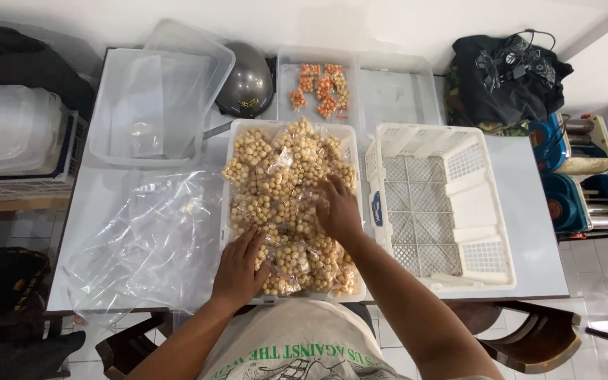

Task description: The person repeatedly picks small round food items from a large white tray and places them into clear plastic bags. The filled bags are then set into a second white tray on the right. The workspace includes additional trays with prepackaged items and a helmet on the table.

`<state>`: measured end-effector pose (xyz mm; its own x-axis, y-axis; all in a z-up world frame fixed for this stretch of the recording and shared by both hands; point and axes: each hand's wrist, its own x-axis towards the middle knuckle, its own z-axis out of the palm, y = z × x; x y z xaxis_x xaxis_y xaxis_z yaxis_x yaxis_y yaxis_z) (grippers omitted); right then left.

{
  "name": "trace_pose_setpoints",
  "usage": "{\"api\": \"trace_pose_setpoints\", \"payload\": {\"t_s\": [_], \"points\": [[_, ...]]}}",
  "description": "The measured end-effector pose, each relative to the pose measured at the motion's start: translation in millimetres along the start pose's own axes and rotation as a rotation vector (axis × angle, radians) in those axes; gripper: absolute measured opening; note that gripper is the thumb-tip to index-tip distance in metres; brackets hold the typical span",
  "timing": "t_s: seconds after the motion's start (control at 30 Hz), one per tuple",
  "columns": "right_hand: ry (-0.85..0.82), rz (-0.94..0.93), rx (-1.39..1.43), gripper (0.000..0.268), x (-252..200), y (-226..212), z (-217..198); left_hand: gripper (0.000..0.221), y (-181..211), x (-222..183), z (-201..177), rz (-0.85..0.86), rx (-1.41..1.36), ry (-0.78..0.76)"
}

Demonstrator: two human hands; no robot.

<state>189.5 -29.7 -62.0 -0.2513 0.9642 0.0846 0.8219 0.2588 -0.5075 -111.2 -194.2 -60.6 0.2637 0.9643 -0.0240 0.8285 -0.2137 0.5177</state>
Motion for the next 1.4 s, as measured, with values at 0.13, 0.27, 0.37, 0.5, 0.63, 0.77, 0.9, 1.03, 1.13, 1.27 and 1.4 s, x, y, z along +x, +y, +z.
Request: {"api": "trace_pose_setpoints", "payload": {"t_s": [0.13,0.27,0.37,0.5,0.63,0.77,0.9,1.03,1.13,1.27,1.4], "points": [[-0.141,0.027,-0.128,0.065,27,-16,-15,0.074,1,1,-1,-0.005,0.012,0.003],[-0.065,-0.009,-0.302,0.039,63,17,19,0.074,0,1,2,0.008,0.033,0.006],[-0.052,0.169,-0.052,0.017,82,-5,-13,0.075,-5,-1,6,0.038,0.024,0.061],[0.092,0.576,0.699,0.026,110,3,-42,0.078,-7,0,10,0.093,-0.008,0.169],[0.105,0.567,0.737,0.031,131,3,-58,0.077,-9,2,12,0.094,-0.01,0.167],[0.047,0.66,0.674,0.027,150,1,-64,0.073,-11,2,21,0.066,0.035,0.187],[0.053,0.721,0.732,0.027,177,7,-54,0.083,-11,19,26,0.168,0.144,0.297],[0.043,0.739,0.7,0.025,191,1,-57,0.086,0,63,6,0.173,0.081,0.2],[0.024,0.764,0.707,0.023,204,14,-44,0.083,5,107,-15,0.107,-0.048,0.15],[0.236,0.76,1.198,0.028,214,36,-21,0.092,-21,146,-2,0.131,0.136,0.223],[0.3,0.494,0.884,0.037,200,42,-51,0.098,-29,147,7,0.122,0.193,0.168]]}}
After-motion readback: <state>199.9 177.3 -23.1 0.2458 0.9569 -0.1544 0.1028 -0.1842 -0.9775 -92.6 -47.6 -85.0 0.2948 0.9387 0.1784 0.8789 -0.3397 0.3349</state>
